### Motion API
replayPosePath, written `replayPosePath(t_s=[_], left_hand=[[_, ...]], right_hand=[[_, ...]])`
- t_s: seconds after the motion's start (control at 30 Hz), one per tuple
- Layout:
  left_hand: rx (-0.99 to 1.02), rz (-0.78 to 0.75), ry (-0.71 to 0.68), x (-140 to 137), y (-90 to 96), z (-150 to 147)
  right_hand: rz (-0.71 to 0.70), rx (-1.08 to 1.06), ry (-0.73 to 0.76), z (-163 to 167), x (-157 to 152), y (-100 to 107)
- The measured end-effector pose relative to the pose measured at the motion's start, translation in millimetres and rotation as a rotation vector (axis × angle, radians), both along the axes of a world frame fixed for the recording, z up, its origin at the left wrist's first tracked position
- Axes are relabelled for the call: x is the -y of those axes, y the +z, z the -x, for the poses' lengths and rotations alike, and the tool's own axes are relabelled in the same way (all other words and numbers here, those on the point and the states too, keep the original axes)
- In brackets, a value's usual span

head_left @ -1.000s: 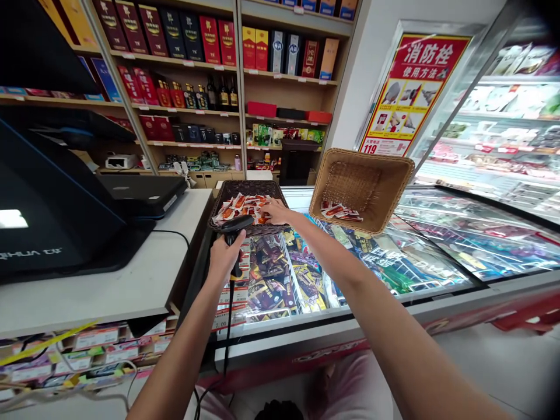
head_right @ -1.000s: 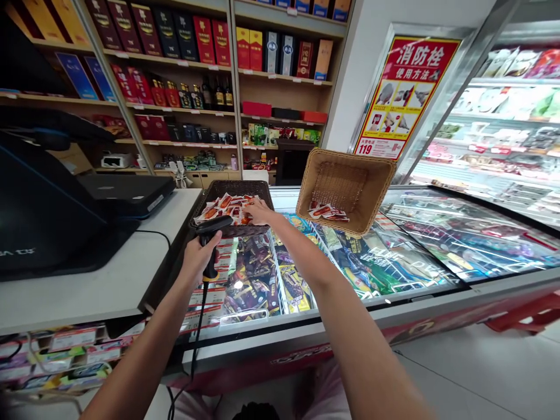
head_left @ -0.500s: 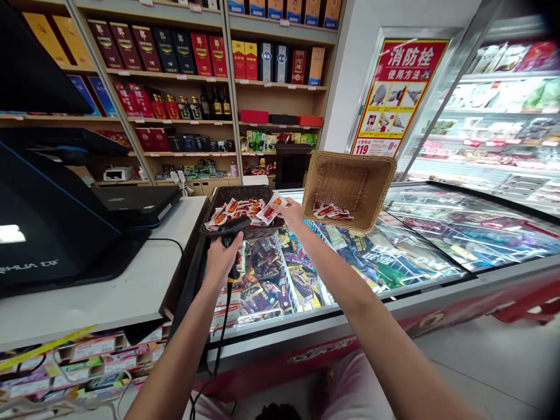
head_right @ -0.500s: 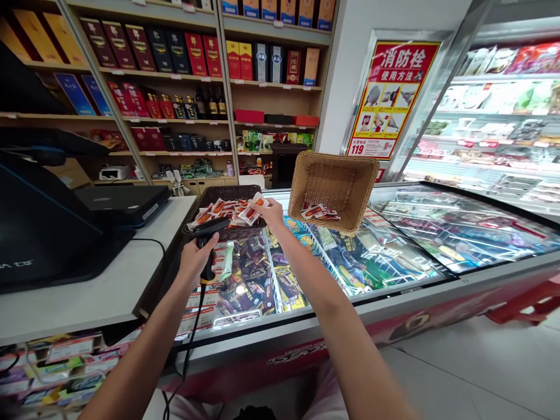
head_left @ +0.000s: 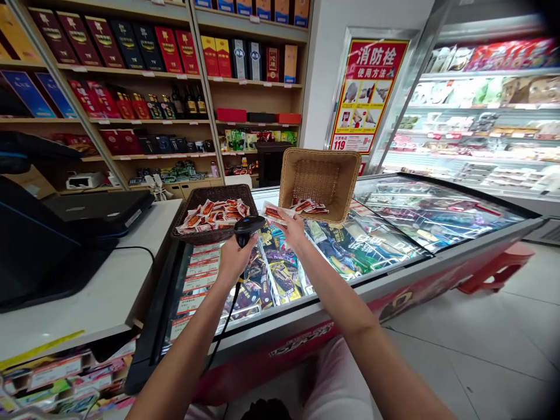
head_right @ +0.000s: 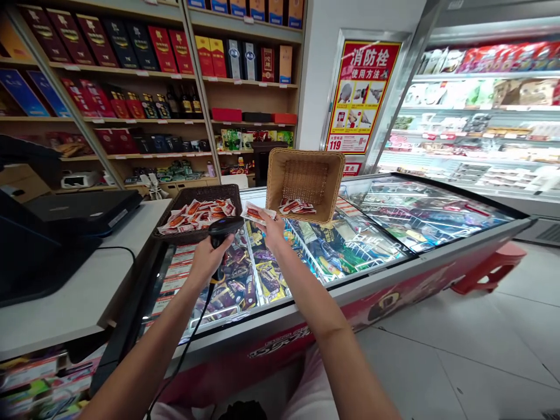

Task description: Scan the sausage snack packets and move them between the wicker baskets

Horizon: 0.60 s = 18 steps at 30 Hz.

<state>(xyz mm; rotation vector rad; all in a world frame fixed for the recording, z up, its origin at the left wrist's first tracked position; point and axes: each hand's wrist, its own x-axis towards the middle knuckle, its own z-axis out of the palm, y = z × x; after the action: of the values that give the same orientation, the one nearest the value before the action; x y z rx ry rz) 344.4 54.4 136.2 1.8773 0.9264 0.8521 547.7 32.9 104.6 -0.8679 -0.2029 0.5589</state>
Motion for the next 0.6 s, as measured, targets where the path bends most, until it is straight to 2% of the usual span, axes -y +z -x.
replayPosePath(t_s=[0.2, 0.3, 0.4, 0.5, 0.6], left_hand=[[-0.015, -0.02, -0.018, 7.7, 0.3, -5.4], [-0.01, 0.003, -0.023, 1.0, -6.4, -3.3], [-0.002, 0.016, -0.01, -11.0, -12.1, 4.7], [0.014, 0.046, 0.043, -27.5, -11.5, 20.4], [0.073, 0.078, 0.159, -48.3, -4.6, 42.2]], right_hand=[[0.014, -0.026, 0.006, -19.4, 3.9, -24.8], [0.152, -0.072, -0.022, -44.0, 6.6, -31.5], [0.269, -0.058, -0.095, -82.9, 13.4, -21.2], [0.29, 0.008, -0.155, -119.1, 17.5, -2.4], [0.343, 0.162, -0.156, -127.5, 4.1, 5.8]])
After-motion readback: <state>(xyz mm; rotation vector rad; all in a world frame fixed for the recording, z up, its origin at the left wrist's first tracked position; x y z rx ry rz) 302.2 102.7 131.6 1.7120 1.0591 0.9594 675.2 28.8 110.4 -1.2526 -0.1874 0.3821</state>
